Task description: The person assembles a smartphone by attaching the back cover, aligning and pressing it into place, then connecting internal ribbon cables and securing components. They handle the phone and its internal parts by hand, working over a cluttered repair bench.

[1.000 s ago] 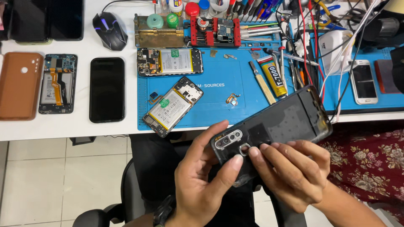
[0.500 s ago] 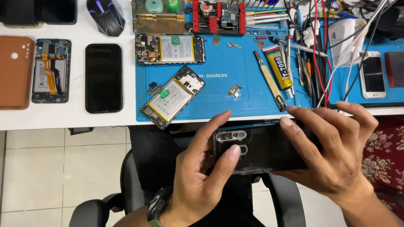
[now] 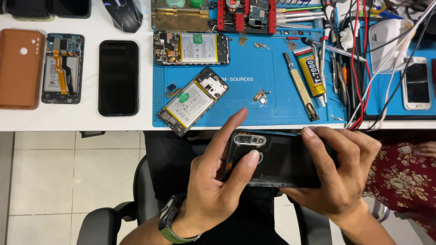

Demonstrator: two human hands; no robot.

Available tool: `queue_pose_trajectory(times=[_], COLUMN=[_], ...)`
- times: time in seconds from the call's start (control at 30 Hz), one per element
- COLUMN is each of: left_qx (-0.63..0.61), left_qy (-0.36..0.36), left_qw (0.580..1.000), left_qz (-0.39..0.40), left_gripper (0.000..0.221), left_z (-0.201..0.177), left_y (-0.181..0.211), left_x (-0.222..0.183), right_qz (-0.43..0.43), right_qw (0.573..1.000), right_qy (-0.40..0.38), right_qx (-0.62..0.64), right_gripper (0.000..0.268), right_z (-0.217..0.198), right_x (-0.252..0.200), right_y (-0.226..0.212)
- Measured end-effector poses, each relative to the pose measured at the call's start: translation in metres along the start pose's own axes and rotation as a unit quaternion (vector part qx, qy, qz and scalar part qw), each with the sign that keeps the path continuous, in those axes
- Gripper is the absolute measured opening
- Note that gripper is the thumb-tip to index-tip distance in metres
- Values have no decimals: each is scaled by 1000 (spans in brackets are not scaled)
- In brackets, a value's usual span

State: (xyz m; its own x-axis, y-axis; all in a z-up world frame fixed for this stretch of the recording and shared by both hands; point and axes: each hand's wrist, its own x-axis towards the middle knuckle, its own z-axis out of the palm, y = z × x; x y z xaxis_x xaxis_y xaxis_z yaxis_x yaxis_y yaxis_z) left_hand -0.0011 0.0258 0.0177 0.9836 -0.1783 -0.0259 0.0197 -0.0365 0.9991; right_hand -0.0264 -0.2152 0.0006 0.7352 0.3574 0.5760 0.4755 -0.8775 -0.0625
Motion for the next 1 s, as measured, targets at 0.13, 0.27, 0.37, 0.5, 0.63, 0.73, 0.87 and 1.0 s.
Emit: queue_pose_trajectory(times=[0.13, 0.27, 0.37, 0.5, 0.63, 0.73, 0.87, 1.0], left_qx=[-20, -60, -41, -40, 7, 11, -75, -173], left_qy=[-19, 23, 69, 101, 146, 209, 330, 392], left_qw=[999, 998, 996, 994, 989, 978, 941, 904], left_qz=[-18, -15, -26, -11, -9, 24, -8, -4], left_gripper=[65, 67, 60, 54, 53, 42, 51, 43], left_z=[-4, 4, 7, 7, 2, -20, -81, -113], left_y=[1, -7, -12, -20, -40, -61, -88, -84], left_x=[0, -1, 0, 1, -1, 0, 5, 4], right_qz=[34, 43, 51, 66, 83, 79, 100, 156], right_qw=[999, 998, 998, 997, 996, 993, 959, 935], right_qy=[20, 34, 39, 30, 16, -58, -98, -86], right_qx=[11, -9, -10, -9, 14, 58, 248, 305], right_gripper=[89, 87, 86, 87, 86, 99, 108, 34], right_z=[11, 21, 27, 35, 41, 45, 53, 86], right_x=[0, 0, 2, -2, 0, 3, 20, 58], right_y=[-12, -19, -24, -30, -41, -40, -31, -40])
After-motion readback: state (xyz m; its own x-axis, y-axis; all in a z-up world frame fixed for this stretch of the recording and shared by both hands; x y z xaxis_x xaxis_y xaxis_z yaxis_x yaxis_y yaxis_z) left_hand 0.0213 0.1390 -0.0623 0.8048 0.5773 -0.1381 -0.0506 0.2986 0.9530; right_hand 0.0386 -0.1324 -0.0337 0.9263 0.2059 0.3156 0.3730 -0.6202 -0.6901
